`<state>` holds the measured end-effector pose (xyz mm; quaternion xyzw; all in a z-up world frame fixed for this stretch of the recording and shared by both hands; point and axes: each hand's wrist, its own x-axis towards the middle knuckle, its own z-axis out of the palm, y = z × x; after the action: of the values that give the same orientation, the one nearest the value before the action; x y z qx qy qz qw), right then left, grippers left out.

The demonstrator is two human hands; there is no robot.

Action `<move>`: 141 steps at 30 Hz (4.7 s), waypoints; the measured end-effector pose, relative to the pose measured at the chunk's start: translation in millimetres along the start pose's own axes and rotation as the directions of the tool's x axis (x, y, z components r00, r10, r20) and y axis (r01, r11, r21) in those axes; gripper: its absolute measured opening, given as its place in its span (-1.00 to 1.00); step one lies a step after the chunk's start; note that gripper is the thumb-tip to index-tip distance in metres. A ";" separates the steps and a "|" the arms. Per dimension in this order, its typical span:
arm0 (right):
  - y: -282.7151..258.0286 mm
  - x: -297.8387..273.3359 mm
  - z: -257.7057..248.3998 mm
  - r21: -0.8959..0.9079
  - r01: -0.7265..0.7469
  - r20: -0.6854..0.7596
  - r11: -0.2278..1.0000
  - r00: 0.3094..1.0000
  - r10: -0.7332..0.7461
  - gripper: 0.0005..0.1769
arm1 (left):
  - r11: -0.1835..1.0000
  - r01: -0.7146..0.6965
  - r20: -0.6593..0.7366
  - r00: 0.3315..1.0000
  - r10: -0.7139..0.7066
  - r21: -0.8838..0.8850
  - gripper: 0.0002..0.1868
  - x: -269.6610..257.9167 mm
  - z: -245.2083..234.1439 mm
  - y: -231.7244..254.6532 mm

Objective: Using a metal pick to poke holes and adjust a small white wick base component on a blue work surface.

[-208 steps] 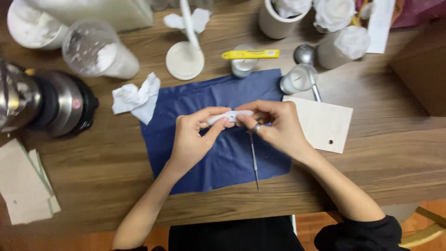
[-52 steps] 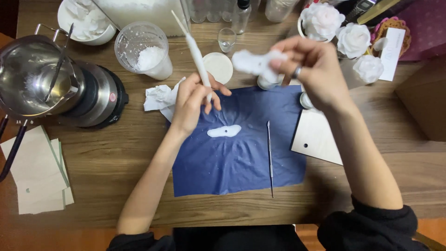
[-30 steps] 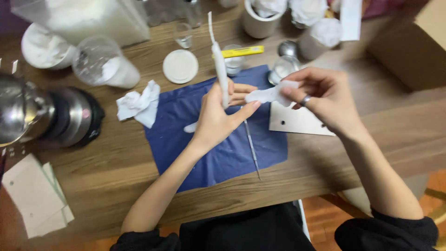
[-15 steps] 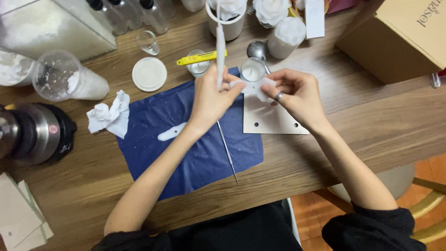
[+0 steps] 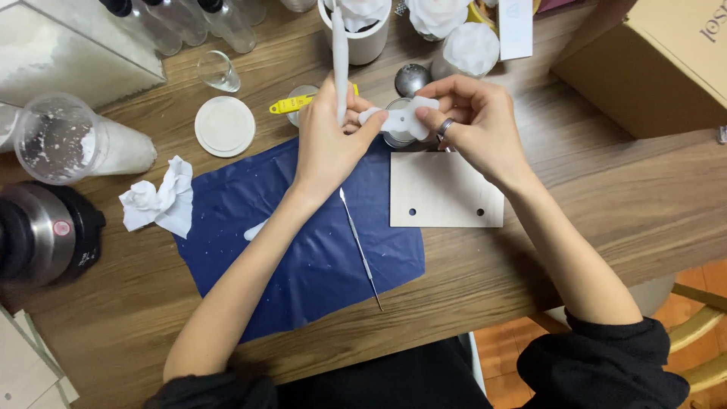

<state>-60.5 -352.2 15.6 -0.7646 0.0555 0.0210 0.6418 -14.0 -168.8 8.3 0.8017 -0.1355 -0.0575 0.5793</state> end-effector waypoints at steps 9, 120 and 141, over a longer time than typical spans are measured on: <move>0.8 4.3 2.7 0.020 -0.049 0.001 0.999 0.999 0.049 -0.87 | 0.992 -0.080 0.035 0.996 0.077 0.099 -0.72 1.4 -2.9 -4.6; 27.4 -28.9 159.4 -0.516 0.774 0.635 0.366 0.633 -0.442 -0.61 | 0.374 -0.431 0.151 0.796 0.587 0.821 -0.61 -28.8 -171.1 -39.6; 14.7 -33.7 164.0 -0.603 0.560 0.529 0.569 0.814 -0.241 -0.73 | 0.754 -0.183 0.152 0.982 0.111 0.631 -0.83 -149.1 -129.8 -74.1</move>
<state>-89.2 -191.4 -24.1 -0.9268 -0.2653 0.0434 0.2622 -113.1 13.8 -29.5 0.9339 -0.2398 -0.0039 0.2651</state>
